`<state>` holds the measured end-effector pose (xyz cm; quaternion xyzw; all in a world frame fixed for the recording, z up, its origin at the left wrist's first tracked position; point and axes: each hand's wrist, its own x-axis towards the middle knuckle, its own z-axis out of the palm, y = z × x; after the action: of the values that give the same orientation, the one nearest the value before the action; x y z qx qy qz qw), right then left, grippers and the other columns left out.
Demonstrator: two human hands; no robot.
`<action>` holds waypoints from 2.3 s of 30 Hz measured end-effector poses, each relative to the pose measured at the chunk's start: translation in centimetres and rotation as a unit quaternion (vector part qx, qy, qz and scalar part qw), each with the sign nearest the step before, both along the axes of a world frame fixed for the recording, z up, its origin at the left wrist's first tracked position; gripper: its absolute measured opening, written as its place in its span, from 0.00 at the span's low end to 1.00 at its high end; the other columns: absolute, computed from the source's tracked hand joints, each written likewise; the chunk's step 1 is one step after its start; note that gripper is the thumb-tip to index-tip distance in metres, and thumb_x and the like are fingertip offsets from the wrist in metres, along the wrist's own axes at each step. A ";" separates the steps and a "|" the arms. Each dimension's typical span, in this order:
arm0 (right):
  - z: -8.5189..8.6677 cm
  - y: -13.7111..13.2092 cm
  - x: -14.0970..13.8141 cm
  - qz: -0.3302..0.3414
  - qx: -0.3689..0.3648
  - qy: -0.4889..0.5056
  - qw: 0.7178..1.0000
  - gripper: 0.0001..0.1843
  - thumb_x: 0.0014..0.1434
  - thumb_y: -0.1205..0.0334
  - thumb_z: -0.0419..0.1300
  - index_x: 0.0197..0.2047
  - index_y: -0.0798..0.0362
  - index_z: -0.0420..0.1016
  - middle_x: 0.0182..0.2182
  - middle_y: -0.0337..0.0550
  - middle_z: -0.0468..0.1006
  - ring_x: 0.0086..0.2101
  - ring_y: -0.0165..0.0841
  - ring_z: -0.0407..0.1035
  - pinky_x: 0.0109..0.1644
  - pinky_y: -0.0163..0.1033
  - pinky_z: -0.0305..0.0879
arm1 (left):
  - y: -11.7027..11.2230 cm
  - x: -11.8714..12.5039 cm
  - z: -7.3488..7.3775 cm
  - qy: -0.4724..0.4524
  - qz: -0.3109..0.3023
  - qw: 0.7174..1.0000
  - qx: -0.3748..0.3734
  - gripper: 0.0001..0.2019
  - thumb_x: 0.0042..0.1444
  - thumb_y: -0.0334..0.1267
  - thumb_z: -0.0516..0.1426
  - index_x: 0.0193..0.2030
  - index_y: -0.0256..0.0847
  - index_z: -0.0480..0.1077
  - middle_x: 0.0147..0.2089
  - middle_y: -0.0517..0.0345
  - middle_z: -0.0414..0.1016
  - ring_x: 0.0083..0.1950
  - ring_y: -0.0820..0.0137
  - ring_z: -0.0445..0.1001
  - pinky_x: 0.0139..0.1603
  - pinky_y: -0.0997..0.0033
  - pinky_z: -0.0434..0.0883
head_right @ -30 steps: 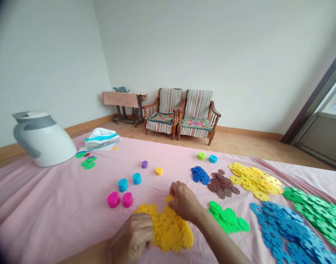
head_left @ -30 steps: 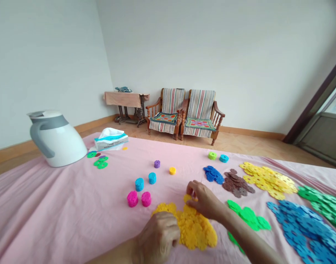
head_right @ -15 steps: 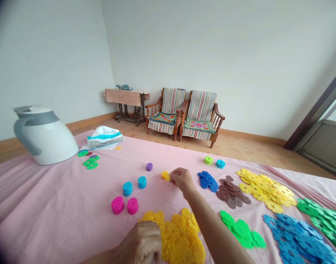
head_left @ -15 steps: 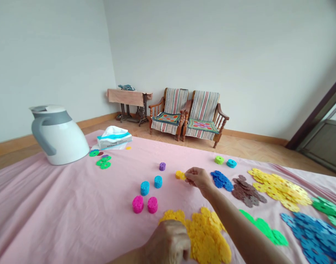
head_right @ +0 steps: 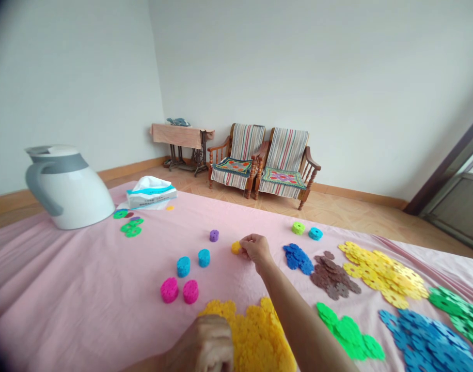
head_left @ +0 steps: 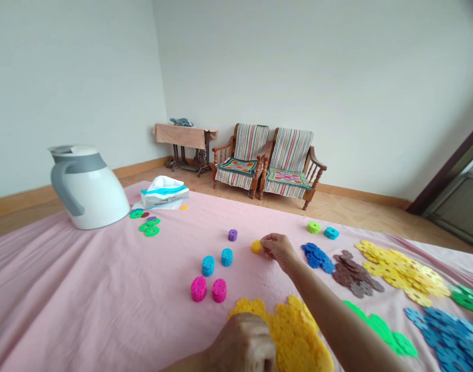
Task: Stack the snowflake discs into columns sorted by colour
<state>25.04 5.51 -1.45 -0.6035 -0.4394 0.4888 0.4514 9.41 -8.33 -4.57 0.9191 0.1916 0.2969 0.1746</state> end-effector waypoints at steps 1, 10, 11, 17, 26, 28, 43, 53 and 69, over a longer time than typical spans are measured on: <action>0.0 0.0 0.1 -0.002 0.002 -0.003 1.000 0.02 0.45 0.68 0.57 0.23 0.56 0.67 0.12 0.35 0.69 0.14 0.23 0.61 0.19 0.29 0.57 | 0.0 0.0 0.0 -0.001 0.001 1.000 0.001 0.12 0.52 0.26 0.56 0.19 0.38 0.64 0.20 0.64 0.67 0.26 0.76 0.66 0.28 0.76 0.58; 0.8 -3.0 2.3 0.035 0.027 -0.065 0.997 0.02 0.45 0.67 0.58 0.25 0.57 0.70 0.20 0.38 0.73 0.20 0.25 0.66 0.22 0.30 0.59 | 0.4 0.2 -0.2 0.016 -0.023 0.999 -0.025 0.13 0.46 0.23 0.55 0.17 0.37 0.58 0.19 0.65 0.63 0.23 0.78 0.61 0.25 0.76 0.54; 0.9 -3.7 2.4 0.072 0.029 -0.084 0.993 0.02 0.45 0.68 0.58 0.25 0.57 0.70 0.20 0.38 0.72 0.20 0.26 0.66 0.22 0.30 0.58 | 0.3 0.1 -0.2 0.015 -0.012 0.999 -0.031 0.13 0.45 0.22 0.54 0.16 0.37 0.56 0.18 0.65 0.62 0.23 0.78 0.60 0.25 0.75 0.54; 1.5 -8.7 1.8 0.321 0.091 -0.251 0.909 0.08 0.44 0.71 0.56 0.30 0.55 0.74 0.20 0.35 0.71 0.23 0.25 0.63 0.24 0.29 0.56 | -0.2 0.0 0.3 0.020 0.008 0.998 -0.062 0.11 0.39 0.22 0.52 0.16 0.38 0.55 0.17 0.65 0.61 0.22 0.77 0.58 0.23 0.75 0.52; 1.7 -10.3 0.2 0.330 0.149 -0.335 0.870 0.11 0.40 0.73 0.58 0.31 0.54 0.72 0.30 0.38 0.71 0.30 0.26 0.63 0.32 0.30 0.59 | -0.1 0.2 0.1 0.013 0.022 0.998 -0.058 0.10 0.41 0.21 0.50 0.16 0.37 0.58 0.18 0.63 0.65 0.21 0.77 0.62 0.23 0.76 0.55; 1.7 -10.4 0.0 0.331 0.160 -0.335 0.868 0.12 0.40 0.74 0.57 0.32 0.54 0.72 0.31 0.38 0.70 0.31 0.27 0.63 0.33 0.30 0.59 | 0.0 0.2 0.0 0.016 0.015 0.998 -0.057 0.10 0.40 0.21 0.51 0.16 0.37 0.57 0.18 0.64 0.65 0.21 0.77 0.62 0.22 0.76 0.54; 1.8 -9.8 -0.7 0.338 0.204 -0.354 0.848 0.08 0.46 0.74 0.55 0.31 0.55 0.71 0.30 0.40 0.71 0.30 0.27 0.65 0.33 0.30 0.60 | -0.1 0.0 0.1 -0.009 0.017 0.998 -0.056 0.10 0.42 0.21 0.51 0.17 0.37 0.59 0.18 0.63 0.65 0.22 0.76 0.63 0.24 0.76 0.56; 1.9 -15.3 3.9 0.213 0.274 -0.400 0.848 0.18 0.58 0.56 0.54 0.51 0.49 0.66 0.46 0.49 0.71 0.47 0.39 0.65 0.50 0.45 0.62 | -1.3 -0.1 3.1 -0.050 0.098 0.994 -0.029 0.09 0.49 0.21 0.48 0.26 0.39 0.60 0.27 0.59 0.65 0.33 0.71 0.63 0.37 0.71 0.60; -0.7 -15.8 5.5 0.252 0.206 -0.493 0.807 0.36 0.59 0.46 0.50 0.66 0.50 0.46 0.64 0.50 0.48 0.62 0.44 0.44 0.63 0.53 0.47 | -1.3 1.0 3.5 0.032 0.172 0.981 -0.080 0.18 0.52 0.22 0.53 0.47 0.44 0.63 0.48 0.57 0.66 0.50 0.64 0.62 0.53 0.61 0.62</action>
<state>30.58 -10.27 -2.19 -0.5241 -0.8300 0.1200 0.1481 10.37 -9.62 -1.05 0.8645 0.3757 0.2763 0.1874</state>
